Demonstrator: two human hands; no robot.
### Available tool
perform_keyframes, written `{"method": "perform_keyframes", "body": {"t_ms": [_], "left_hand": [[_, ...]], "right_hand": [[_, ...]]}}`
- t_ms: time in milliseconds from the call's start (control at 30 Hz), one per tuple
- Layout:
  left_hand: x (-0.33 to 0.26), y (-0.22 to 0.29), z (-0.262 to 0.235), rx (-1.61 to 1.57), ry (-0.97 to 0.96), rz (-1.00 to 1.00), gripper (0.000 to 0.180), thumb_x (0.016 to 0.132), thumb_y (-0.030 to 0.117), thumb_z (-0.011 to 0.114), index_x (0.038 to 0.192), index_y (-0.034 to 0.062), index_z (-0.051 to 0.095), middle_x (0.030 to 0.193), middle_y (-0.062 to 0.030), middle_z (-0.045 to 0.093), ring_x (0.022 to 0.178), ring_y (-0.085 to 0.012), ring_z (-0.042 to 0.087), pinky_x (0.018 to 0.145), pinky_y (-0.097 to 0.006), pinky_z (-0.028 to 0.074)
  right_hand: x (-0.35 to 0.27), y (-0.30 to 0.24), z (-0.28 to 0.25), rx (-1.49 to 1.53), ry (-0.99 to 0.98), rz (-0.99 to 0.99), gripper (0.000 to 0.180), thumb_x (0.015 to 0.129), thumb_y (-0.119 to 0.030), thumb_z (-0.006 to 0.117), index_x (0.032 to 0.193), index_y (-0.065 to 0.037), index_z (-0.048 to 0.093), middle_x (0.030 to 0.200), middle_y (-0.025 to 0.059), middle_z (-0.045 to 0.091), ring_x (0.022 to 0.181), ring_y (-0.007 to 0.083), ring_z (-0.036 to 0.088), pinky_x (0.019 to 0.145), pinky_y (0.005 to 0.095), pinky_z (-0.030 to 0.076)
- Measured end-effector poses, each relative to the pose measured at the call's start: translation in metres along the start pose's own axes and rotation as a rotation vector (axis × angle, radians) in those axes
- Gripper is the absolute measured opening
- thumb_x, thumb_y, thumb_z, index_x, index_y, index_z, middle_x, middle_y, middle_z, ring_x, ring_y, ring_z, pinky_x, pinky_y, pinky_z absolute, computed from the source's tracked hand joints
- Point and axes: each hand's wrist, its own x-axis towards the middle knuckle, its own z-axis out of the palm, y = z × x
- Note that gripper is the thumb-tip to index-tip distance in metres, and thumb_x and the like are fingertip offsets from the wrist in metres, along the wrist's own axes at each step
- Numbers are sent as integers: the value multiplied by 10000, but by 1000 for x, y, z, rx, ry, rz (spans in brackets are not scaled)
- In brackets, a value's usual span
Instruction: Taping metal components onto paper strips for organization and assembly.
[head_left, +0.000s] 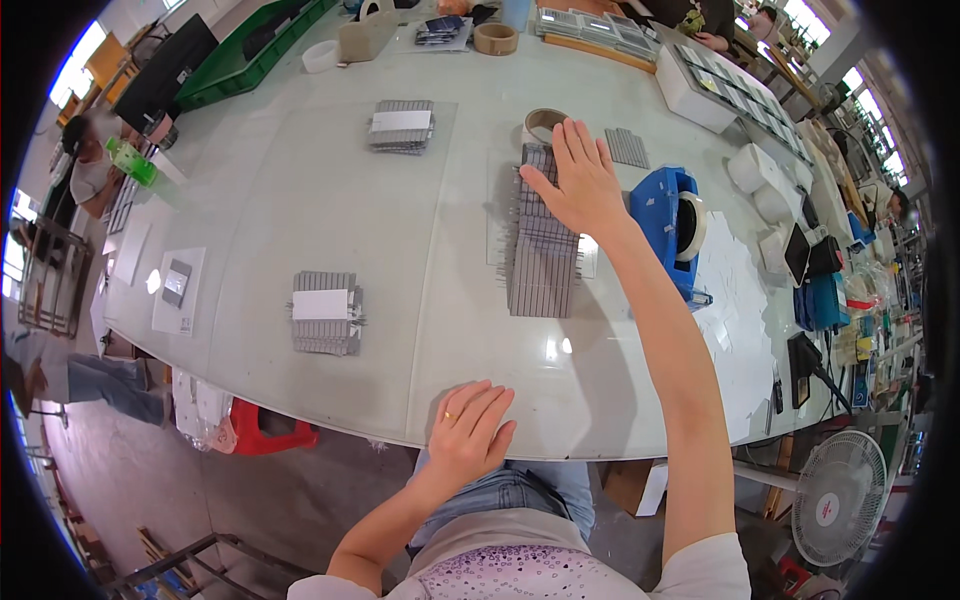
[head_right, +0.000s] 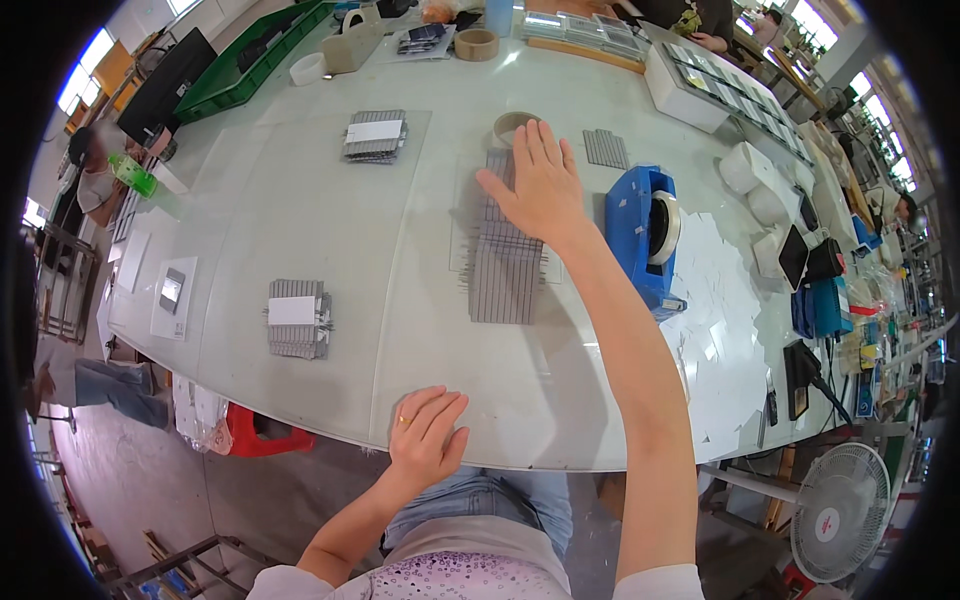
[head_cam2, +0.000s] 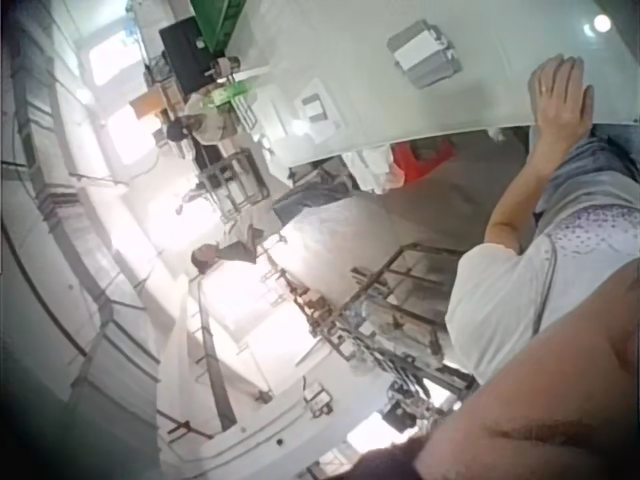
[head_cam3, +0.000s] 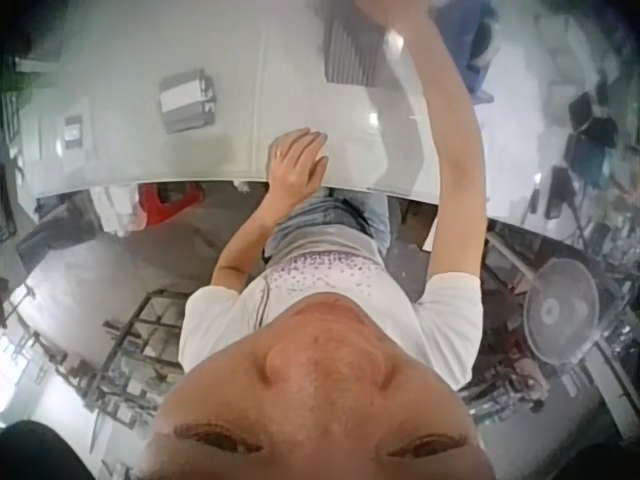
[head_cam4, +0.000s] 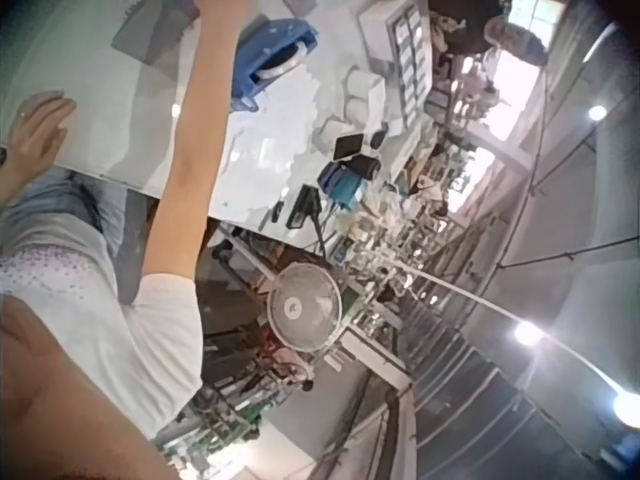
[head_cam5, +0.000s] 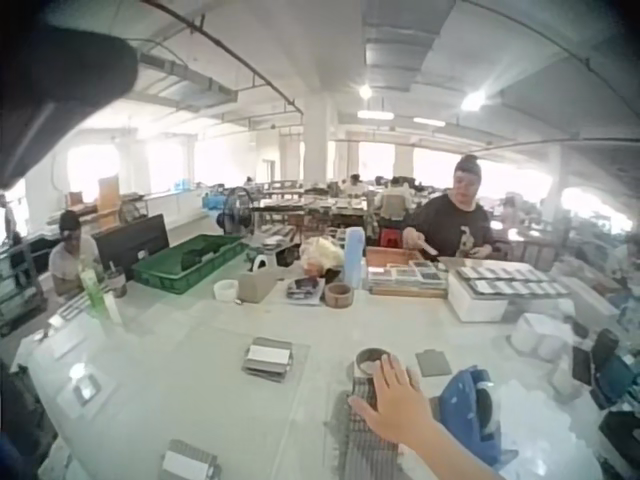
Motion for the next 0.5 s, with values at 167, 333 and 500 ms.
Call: {"method": "perform_keyframes", "body": {"t_ms": [167, 333, 500], "left_hand": [[-1, 1, 2, -10, -5, -16, 359, 746, 97, 690, 1099, 37, 686, 1083, -78, 668, 1057, -277, 605, 878, -424, 484], [0, 1, 2, -18, 0, -16, 361, 746, 105, 695, 1101, 40, 685, 1084, -78, 667, 1055, -276, 606, 875, -421, 482], [0, 0, 1, -12, -5, -14, 355, 754, 115, 693, 1100, 39, 686, 1081, -78, 668, 1052, -278, 608, 875, -421, 479]], "right_hand": [[-1, 0, 2, 15, -44, 10, 873, 966, -619, 387, 1492, 68, 266, 1578, 215, 246, 1500, 297, 147, 1216, 435, 105], [-9, -4, 4, 22, -40, -3, 894, 965, -617, 392, 1512, 64, 201, 1594, 227, 182, 1507, 308, 109, 1216, 445, 91], [-24, -7, 13, 17, 0, -31, 913, 963, -612, 399, 1525, 60, 142, 1607, 235, 111, 1510, 329, 64, 1211, 479, 77]]}}
